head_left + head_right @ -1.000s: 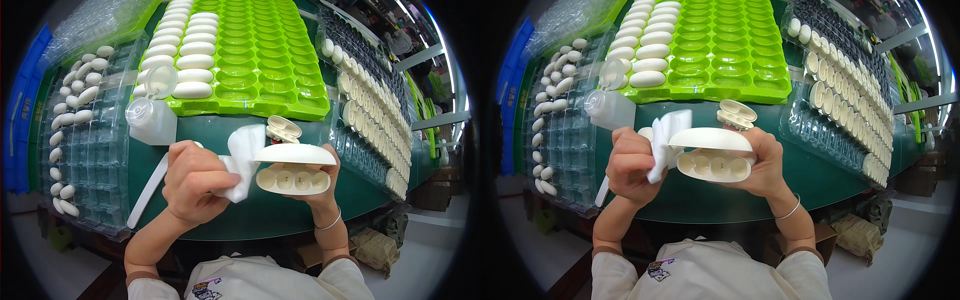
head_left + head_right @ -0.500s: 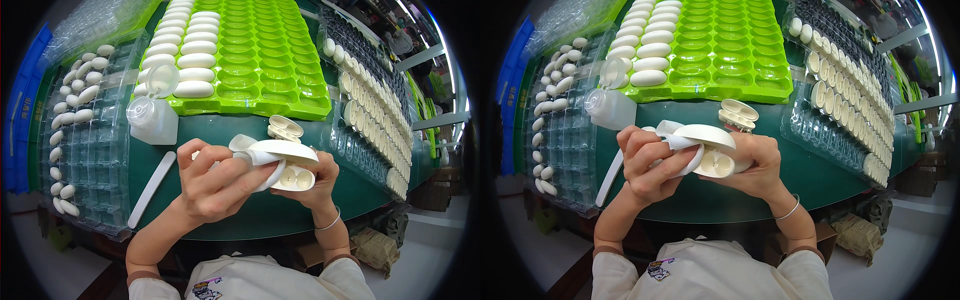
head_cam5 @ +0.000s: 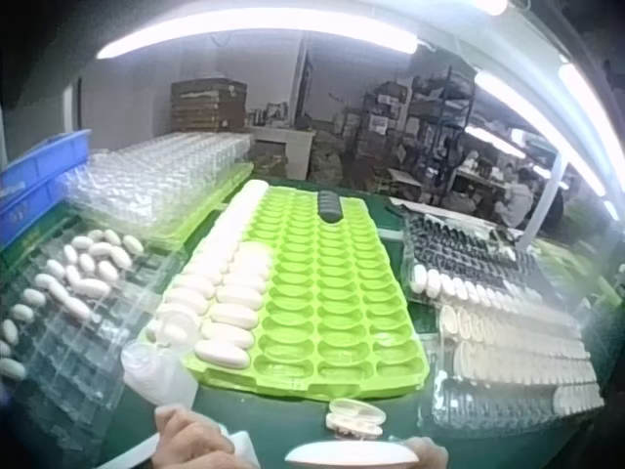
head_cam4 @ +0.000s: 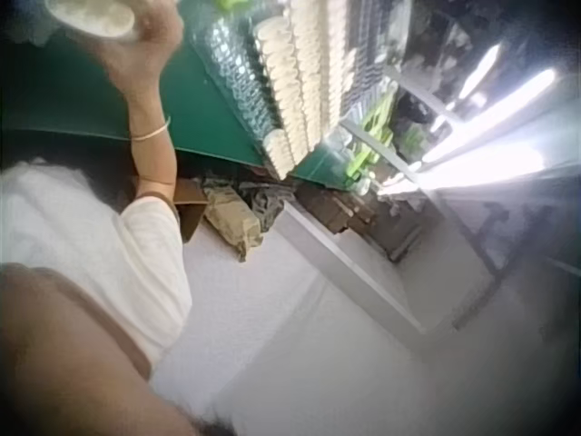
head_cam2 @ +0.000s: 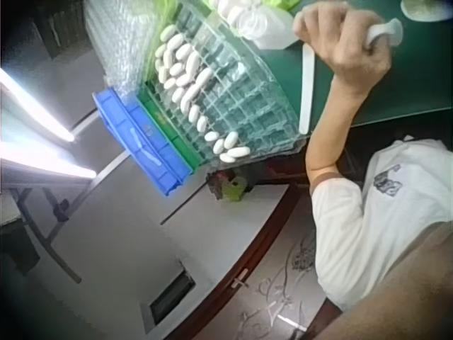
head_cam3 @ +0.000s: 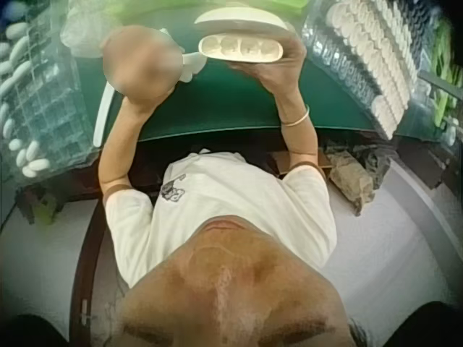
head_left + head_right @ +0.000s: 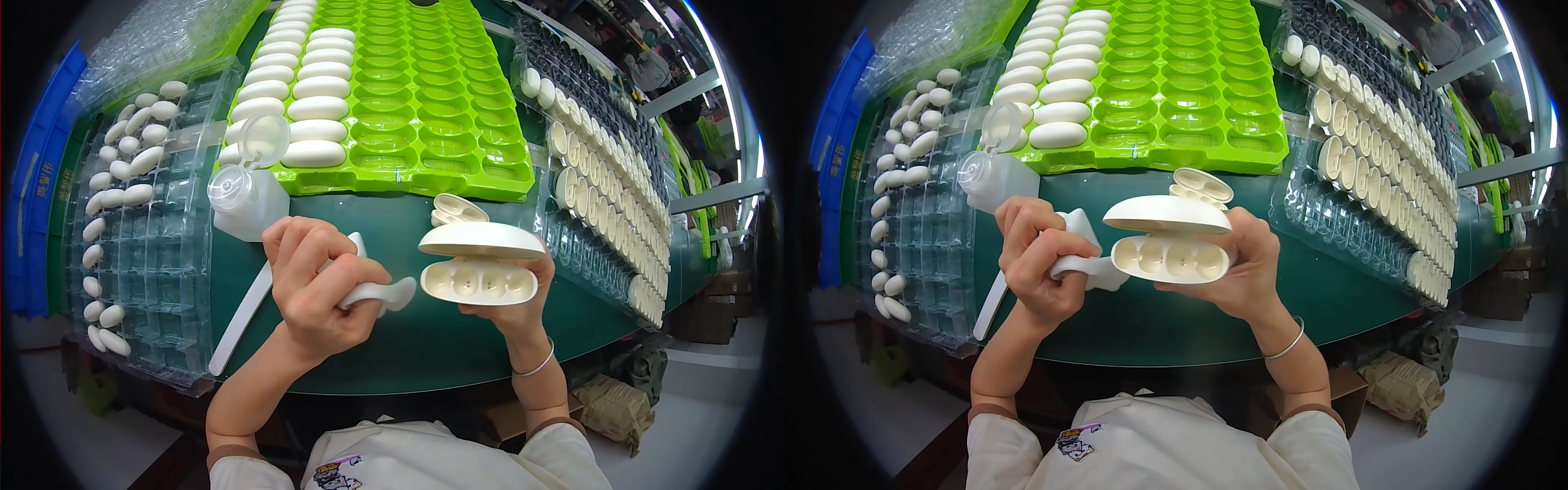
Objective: The person cleans the interior of white plastic cases using a white wipe. They open the case, wipe the inside surfaces, and then close it. The person repeats this process for multiple cases, picking them up from a green tray and placing them back down after cleaning.
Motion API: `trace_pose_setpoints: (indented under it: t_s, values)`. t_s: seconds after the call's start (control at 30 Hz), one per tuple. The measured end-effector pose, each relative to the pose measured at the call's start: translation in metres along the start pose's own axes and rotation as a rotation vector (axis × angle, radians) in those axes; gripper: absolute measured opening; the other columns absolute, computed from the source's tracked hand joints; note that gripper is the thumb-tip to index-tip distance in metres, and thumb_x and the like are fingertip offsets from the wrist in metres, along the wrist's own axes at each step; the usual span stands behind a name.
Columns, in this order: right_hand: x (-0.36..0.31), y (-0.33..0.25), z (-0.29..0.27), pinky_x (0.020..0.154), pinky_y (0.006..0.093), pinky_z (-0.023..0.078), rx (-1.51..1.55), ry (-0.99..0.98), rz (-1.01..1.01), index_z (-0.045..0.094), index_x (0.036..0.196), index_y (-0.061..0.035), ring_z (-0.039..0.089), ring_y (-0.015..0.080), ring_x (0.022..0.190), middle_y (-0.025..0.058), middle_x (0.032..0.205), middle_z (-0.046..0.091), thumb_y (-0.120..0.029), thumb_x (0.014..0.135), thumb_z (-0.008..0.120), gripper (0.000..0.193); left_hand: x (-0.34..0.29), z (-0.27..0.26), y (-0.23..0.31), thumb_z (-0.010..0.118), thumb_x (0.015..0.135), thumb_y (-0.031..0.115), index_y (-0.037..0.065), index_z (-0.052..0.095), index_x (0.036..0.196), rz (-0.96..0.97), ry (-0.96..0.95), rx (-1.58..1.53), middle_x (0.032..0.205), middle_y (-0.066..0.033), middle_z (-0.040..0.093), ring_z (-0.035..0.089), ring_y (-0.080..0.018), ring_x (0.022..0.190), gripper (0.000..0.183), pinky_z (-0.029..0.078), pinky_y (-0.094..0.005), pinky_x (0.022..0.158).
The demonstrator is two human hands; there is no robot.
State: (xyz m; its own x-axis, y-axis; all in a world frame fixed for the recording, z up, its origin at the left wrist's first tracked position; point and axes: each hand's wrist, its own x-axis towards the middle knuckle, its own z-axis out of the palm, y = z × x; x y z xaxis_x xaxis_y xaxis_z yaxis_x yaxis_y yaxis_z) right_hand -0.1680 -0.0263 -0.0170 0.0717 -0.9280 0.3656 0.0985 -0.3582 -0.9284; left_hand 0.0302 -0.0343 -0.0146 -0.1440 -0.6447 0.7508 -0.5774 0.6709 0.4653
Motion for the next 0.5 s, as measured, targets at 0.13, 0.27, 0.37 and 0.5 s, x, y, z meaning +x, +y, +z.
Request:
trace_pose_setpoints:
  t_s: [0.13, 0.27, 0.37, 0.5]
  values:
    - [0.007, 0.002, 0.006, 0.068, 0.0246, 0.049, 0.020, -0.001, -0.073, 0.058, 0.084, -0.0026, 0.062, 0.0133, 0.078, 0.0077, 0.083, 0.064, -0.006, 0.052, 0.083, 0.040, 0.002, 0.000, -0.002, 0.056, 0.047, 0.006, 0.009, 0.058, 0.065, -0.196, 0.059, -0.282, 0.060, -0.0024, 0.044, 0.043, -0.0193, 0.059, 0.018, 0.030, -0.0317, 0.066]
    - [0.009, 0.005, -0.002, 0.057, 0.0209, 0.046, -0.178, -0.167, -0.009, 0.060, 0.081, -0.0029, 0.059, 0.0085, 0.067, 0.0048, 0.072, 0.063, -0.008, 0.057, 0.080, 0.032, 0.004, -0.006, 0.002, 0.067, 0.049, 0.007, 0.013, 0.063, 0.073, -0.181, -0.046, -0.277, 0.072, -0.0024, 0.049, 0.046, -0.0203, 0.071, 0.024, 0.031, -0.0316, 0.071]
    - [0.012, -0.003, 0.004, 0.053, 0.0194, 0.042, -0.283, -0.230, -0.016, 0.061, 0.078, -0.0032, 0.053, 0.0054, 0.059, 0.0031, 0.068, 0.061, -0.008, 0.061, 0.078, 0.024, 0.009, -0.007, 0.008, 0.073, 0.051, 0.010, 0.015, 0.065, 0.073, -0.151, -0.152, -0.203, 0.079, -0.0016, 0.049, 0.047, -0.0205, 0.080, 0.024, 0.030, -0.0341, 0.075]
    - [0.014, -0.007, 0.003, 0.053, 0.0215, 0.042, -0.346, -0.301, -0.048, 0.063, 0.078, -0.0044, 0.053, 0.0078, 0.057, 0.0023, 0.067, 0.061, -0.009, 0.060, 0.078, 0.024, 0.013, -0.012, 0.004, 0.075, 0.054, 0.013, 0.012, 0.064, 0.069, -0.209, -0.224, -0.246, 0.080, -0.0008, 0.050, 0.049, -0.0189, 0.082, 0.019, 0.031, -0.0344, 0.078]
